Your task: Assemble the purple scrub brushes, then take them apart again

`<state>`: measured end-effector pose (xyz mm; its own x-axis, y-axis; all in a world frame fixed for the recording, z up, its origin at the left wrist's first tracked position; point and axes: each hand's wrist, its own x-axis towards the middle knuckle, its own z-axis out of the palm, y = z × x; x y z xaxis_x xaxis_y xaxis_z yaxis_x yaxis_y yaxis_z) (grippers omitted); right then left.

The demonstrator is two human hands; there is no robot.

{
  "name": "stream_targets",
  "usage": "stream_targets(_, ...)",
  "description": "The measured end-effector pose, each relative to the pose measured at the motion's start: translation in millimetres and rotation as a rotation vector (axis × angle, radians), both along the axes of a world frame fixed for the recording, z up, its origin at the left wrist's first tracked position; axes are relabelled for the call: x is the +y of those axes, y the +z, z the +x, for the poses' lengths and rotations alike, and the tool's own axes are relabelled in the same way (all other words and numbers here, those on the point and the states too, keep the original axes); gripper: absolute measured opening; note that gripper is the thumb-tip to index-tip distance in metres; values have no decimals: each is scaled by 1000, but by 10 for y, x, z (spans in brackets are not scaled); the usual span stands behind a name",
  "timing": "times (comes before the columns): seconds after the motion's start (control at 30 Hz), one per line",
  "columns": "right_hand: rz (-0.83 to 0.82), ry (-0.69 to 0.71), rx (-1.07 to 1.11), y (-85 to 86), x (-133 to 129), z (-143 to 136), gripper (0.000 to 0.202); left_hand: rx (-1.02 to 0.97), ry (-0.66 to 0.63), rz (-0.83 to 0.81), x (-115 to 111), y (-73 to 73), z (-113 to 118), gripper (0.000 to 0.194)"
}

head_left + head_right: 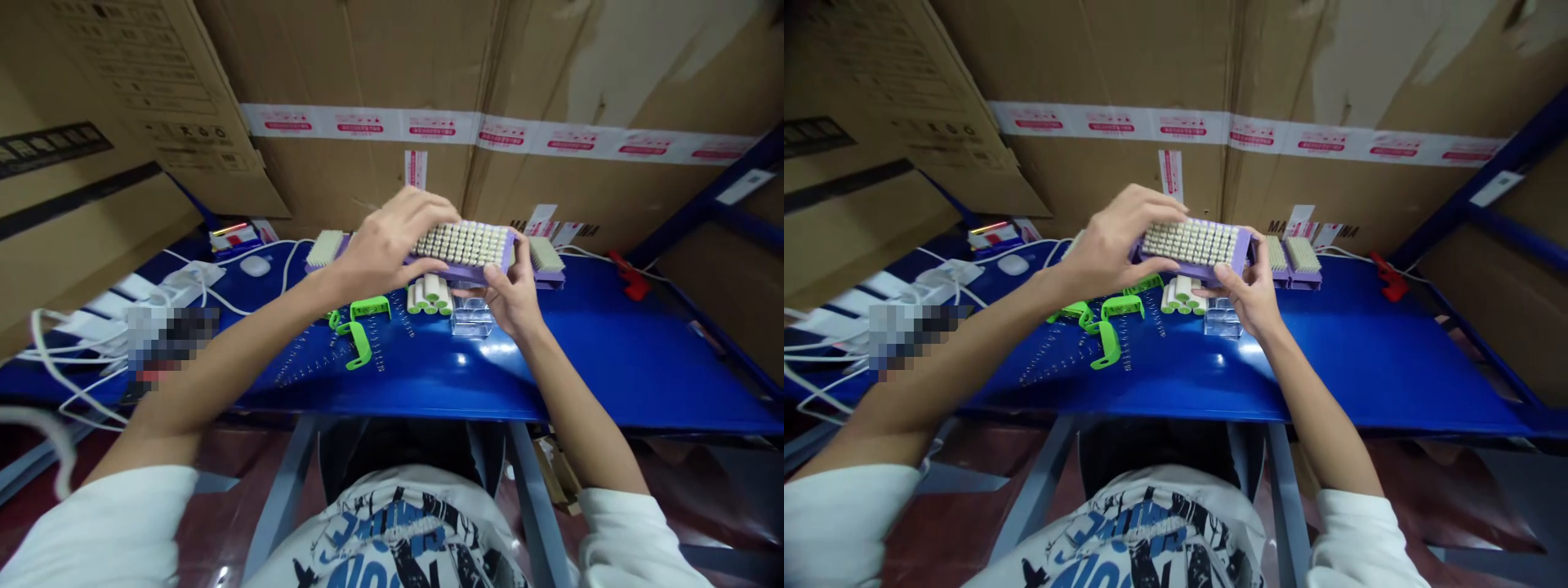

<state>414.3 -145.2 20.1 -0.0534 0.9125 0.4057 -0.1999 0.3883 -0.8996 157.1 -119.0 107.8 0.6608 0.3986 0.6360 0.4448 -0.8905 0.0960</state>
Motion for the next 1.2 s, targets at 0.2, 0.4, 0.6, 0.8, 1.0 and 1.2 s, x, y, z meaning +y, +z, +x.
stream_targets(0.2,-48,18,21,-63,26,-54,104,168,297,-177,118,-262,-760,30)
stream_targets(0.4,-61,-28,-46,-63,7,-89,100,421,312,-349,230,-830,-936,22)
stream_targets(0.6,-58,-79,-85,-32,-10,-69,91,319,294,-423,245,-1039,-878,25)
stream_targets(0.8,-15,-192,-129,0,-7,3,85,131,151,-383,18,-593,-812,39)
stream_targets(1.0,24,-256,-104,37,33,101,88,-474,291,-311,134,-367,-752,51)
stream_targets(1.2,16,-258,-166,52,-38,9,90,-744,386,-327,280,-695,-673,45)
